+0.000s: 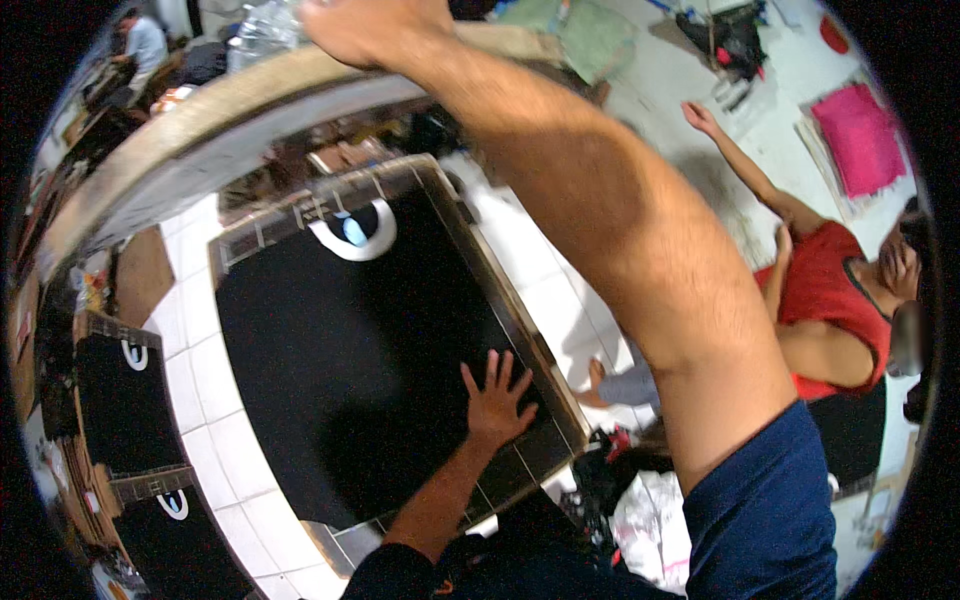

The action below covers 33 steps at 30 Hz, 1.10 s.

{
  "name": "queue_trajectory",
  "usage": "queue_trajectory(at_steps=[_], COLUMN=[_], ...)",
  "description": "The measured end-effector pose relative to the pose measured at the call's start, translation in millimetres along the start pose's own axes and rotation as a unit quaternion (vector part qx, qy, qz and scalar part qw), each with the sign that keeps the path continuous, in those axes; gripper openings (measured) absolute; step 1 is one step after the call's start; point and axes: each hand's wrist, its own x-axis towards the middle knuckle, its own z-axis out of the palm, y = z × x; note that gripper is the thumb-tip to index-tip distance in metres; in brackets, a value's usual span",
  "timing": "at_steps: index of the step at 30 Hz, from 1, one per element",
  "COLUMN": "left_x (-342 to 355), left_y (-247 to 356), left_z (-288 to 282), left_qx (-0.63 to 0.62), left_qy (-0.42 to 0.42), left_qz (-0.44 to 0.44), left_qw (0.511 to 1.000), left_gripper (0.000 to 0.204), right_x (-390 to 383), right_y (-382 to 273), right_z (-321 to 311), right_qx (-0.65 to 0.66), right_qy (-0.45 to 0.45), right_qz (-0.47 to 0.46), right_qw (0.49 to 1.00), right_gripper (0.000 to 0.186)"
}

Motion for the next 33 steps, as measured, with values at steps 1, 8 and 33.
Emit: queue_trajectory(at_steps=[1,8,33], left_x=[-1,-3,-62], left_y=[2,-45,-120], left_z=[-3,-110,-84], left_qx=[0.002,-0.416,-0.262], left_qy=[-0.012,0.16,0.48], left_qz=[-0.013,-0.234,-0.685], left_qw=[1.0,0.864,0.482], left_gripper=[0.074,0.078,0.076], right_x=[0,-57,-519], right_y=[-2,24,506], right_z=[0,45,156], right_qx=[-0.002,-0.024,0.203], right_qy=[0.005,0.072,-0.275], right_qz=[0.053,0.014,0.462], right_qw=[0.999,0.997,0.818], right_gripper=[0.057,0.031,0.028])
